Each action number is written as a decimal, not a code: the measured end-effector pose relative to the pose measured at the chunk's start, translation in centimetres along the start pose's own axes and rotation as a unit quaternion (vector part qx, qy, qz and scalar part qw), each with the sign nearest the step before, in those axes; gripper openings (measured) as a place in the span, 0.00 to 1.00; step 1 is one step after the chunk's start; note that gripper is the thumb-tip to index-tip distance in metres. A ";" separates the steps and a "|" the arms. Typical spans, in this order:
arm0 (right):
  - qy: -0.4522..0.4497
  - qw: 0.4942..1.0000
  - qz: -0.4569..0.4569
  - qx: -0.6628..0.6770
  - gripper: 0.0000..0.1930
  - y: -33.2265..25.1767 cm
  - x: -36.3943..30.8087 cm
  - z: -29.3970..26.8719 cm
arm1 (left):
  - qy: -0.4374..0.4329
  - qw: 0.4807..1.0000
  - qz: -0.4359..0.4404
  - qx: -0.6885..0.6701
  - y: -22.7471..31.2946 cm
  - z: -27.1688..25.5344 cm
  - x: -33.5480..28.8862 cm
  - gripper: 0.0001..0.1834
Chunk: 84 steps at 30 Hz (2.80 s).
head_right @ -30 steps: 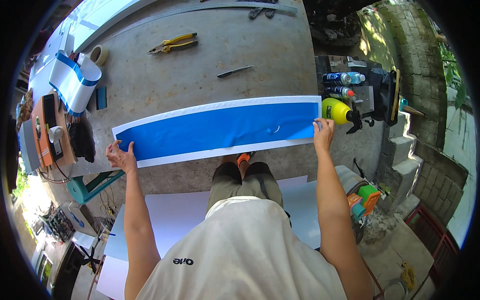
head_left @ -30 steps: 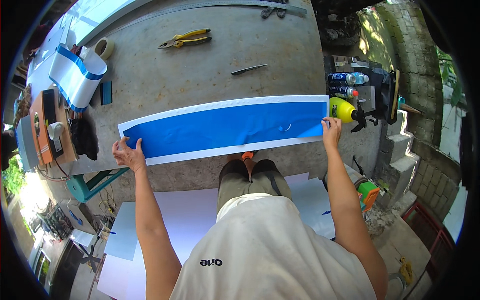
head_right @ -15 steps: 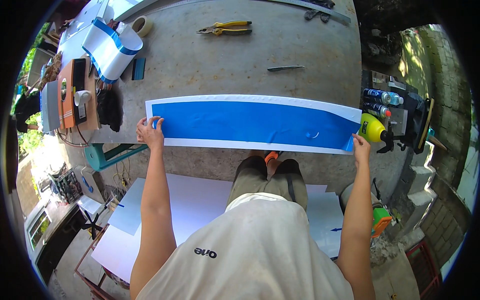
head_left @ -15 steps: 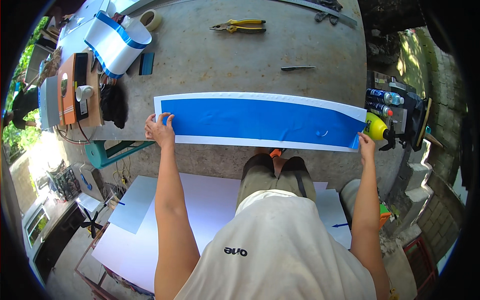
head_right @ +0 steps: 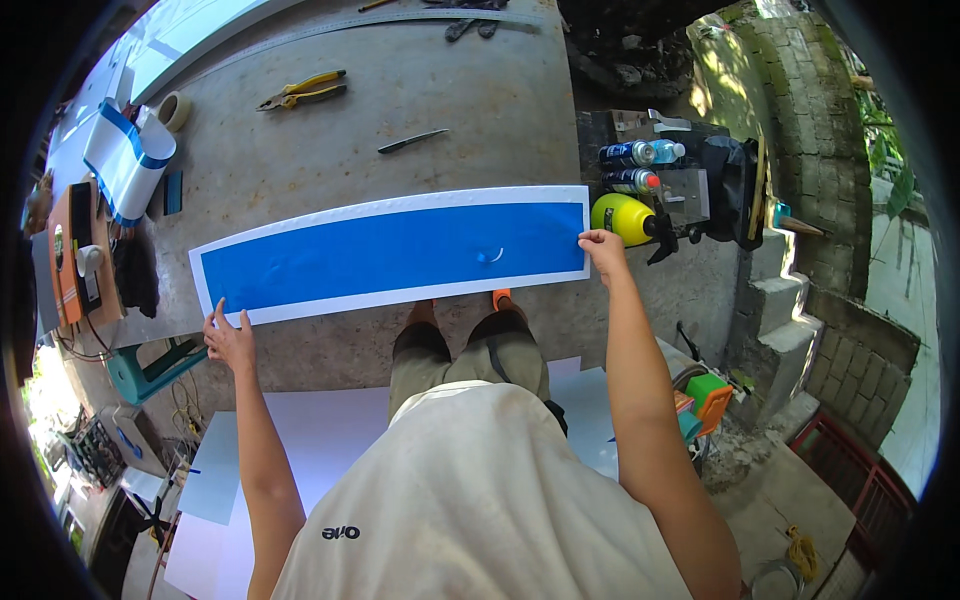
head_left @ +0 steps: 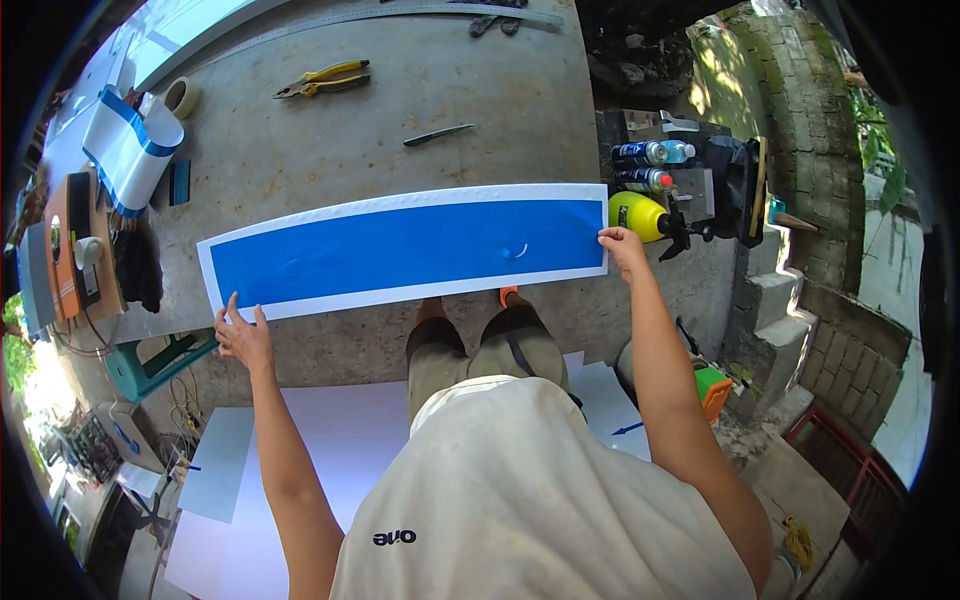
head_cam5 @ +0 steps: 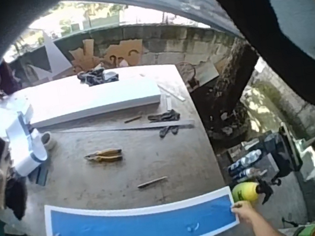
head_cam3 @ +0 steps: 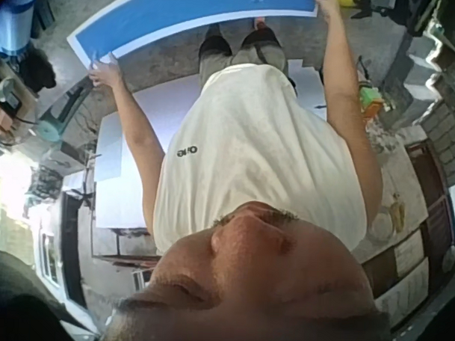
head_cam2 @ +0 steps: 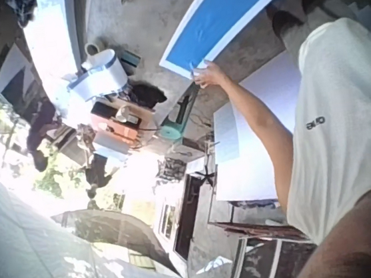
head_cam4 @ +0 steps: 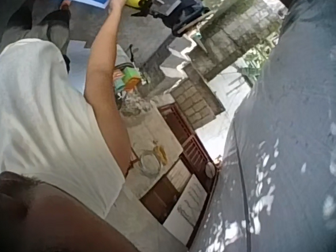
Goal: Applying a blue vinyl wrap to a white rectangular panel using water spray and hand smoothing.
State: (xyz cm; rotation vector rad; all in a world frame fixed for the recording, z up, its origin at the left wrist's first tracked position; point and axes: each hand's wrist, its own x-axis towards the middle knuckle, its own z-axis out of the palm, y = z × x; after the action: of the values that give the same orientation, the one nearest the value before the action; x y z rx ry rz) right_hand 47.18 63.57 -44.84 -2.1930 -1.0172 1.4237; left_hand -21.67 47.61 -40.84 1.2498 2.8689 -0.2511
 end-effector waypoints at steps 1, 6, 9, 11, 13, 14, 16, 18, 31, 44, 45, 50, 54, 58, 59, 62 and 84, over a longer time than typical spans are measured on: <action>-0.001 1.000 -0.003 0.001 0.09 0.1 0.3 -0.2 | -0.021 0.999 -0.021 -0.017 1.1 -0.6 -1.8 0.30; -0.014 0.996 -0.072 -0.059 0.13 0.3 0.5 -0.4 | -0.055 0.994 -0.057 -0.079 5.7 -1.4 -14.7 0.27; -0.019 0.978 -0.154 -0.140 0.15 0.3 0.5 -1.4 | -0.146 0.978 -0.116 -0.096 8.6 -1.5 -23.0 0.26; -0.021 0.963 -0.191 -0.188 0.16 -0.5 -0.1 -2.1 | -0.190 0.968 -0.132 -0.096 10.3 -1.4 -27.7 0.26; 0.000 0.945 -0.270 -0.183 0.18 -0.8 -0.6 -3.0 | -0.212 0.962 -0.140 -0.105 11.6 -1.3 -31.2 0.25; 0.027 0.935 -0.298 -0.192 0.18 -0.6 -1.3 -3.5 | -0.238 0.953 -0.146 -0.121 12.1 -1.4 -32.6 0.25; 0.016 0.946 -0.280 -0.164 0.19 1.1 -2.6 -5.2 | -0.255 0.945 -0.155 -0.137 13.8 -2.2 -34.3 0.25; 0.003 0.967 -0.212 -0.142 0.20 4.0 -3.7 -7.2 | -0.284 0.930 -0.162 -0.168 14.7 -3.0 -35.4 0.25; -0.024 0.982 -0.179 0.056 0.17 6.7 3.3 -16.7 | -0.273 0.896 -0.236 -0.260 13.8 -2.1 -39.1 0.24; -0.205 0.942 -0.217 -0.155 0.33 -9.6 -11.8 -19.3 | -0.270 0.811 -0.277 -0.438 10.3 6.0 -45.9 0.24; -0.233 0.933 -0.218 -0.165 0.34 -11.0 -13.9 -18.6 | -0.298 0.802 -0.276 -0.438 10.1 7.0 -46.3 0.25; -0.258 0.903 -0.271 -0.213 0.30 -13.8 -19.2 -10.8 | -0.329 0.773 -0.285 -0.462 9.0 10.1 -44.7 0.25; -0.231 0.901 -0.282 -0.235 0.32 -14.3 -21.2 -3.2 | -0.268 0.783 -0.245 -0.505 7.0 6.5 -40.0 0.24; -0.232 0.893 -0.276 -0.269 0.33 -16.9 -24.0 4.6 | -0.226 0.770 -0.267 -0.534 1.4 7.4 -38.3 0.22; -0.230 0.893 -0.275 -0.272 0.33 -17.3 -24.4 6.2 | -0.228 0.767 -0.267 -0.537 -0.3 8.0 -38.0 0.22; -0.246 0.891 -0.266 -0.273 0.33 -18.7 -26.1 10.8 | -0.239 0.743 -0.315 -0.541 -6.0 9.7 -38.1 0.21; -0.252 0.887 -0.260 -0.287 0.33 -21.6 -32.0 24.4 | -0.262 0.723 -0.307 -0.561 -13.2 8.7 -28.7 0.20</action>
State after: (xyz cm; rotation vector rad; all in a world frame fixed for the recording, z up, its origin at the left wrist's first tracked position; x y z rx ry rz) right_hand 9.36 53.04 -21.53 -1.6453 -2.2564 1.5770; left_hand -12.22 16.55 -45.65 -0.0354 2.0556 0.8703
